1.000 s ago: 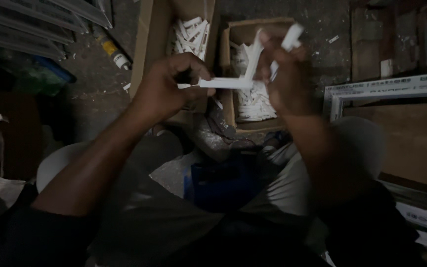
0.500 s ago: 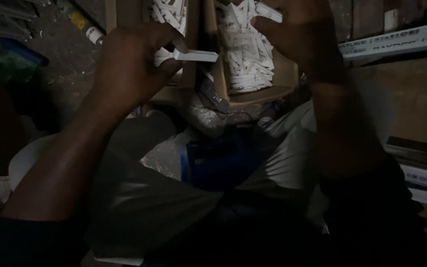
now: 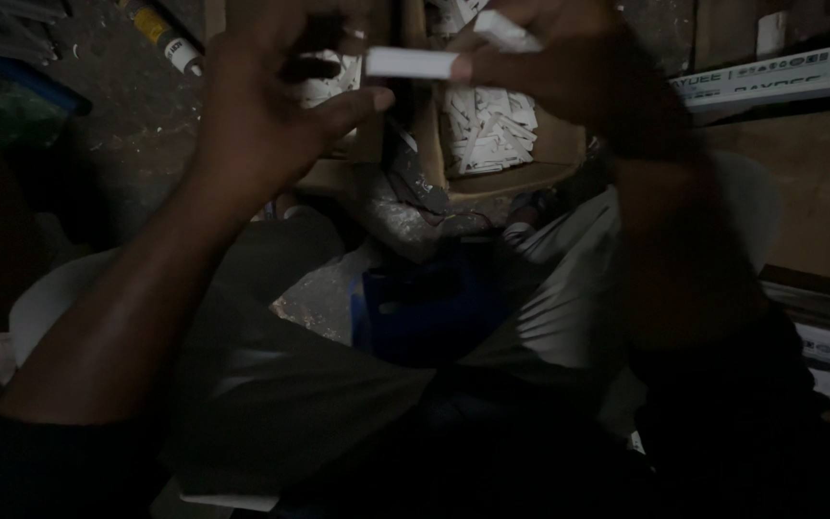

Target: The person picks small white plastic clips from one cardboard box, inspects them by hand, and places them into a second cardboard box. The person repeats this process continuously, handling the clips one at a time.

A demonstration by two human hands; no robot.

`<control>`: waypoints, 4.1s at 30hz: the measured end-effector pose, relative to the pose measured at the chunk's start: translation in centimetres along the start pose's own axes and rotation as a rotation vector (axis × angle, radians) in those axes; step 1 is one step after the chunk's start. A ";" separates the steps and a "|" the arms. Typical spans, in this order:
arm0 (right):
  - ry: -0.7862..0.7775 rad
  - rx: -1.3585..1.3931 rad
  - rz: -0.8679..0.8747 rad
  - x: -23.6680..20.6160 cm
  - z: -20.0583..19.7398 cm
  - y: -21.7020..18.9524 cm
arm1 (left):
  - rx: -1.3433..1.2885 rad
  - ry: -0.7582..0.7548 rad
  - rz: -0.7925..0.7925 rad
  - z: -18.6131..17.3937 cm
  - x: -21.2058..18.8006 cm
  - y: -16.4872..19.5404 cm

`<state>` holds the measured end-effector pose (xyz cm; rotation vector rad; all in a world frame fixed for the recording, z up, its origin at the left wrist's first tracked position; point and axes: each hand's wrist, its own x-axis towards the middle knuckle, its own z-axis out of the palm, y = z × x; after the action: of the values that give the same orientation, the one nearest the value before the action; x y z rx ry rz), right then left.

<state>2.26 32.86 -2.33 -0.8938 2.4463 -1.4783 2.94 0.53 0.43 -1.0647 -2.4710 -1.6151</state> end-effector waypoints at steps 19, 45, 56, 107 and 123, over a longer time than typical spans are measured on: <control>-0.001 0.203 0.156 2.5 5.1 -1.0 | 0.082 -0.039 -0.157 0.4 0.4 0.4; 0.310 0.420 0.124 3.0 4.1 -2.8 | -0.410 0.250 -0.383 0.3 1.3 -0.8; 0.327 0.783 0.200 3.0 3.2 -2.4 | -0.439 0.271 -0.435 -0.4 1.4 0.3; 0.313 0.125 0.112 2.9 4.6 -2.2 | -0.074 0.258 -0.243 0.4 1.0 0.6; 0.206 0.110 0.082 2.8 4.5 -3.8 | -0.037 0.029 -0.206 0.6 1.1 1.1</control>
<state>3.36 26.59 -0.91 -0.6416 2.4766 -1.7334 2.87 1.84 1.40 -0.8062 -2.6171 -1.7200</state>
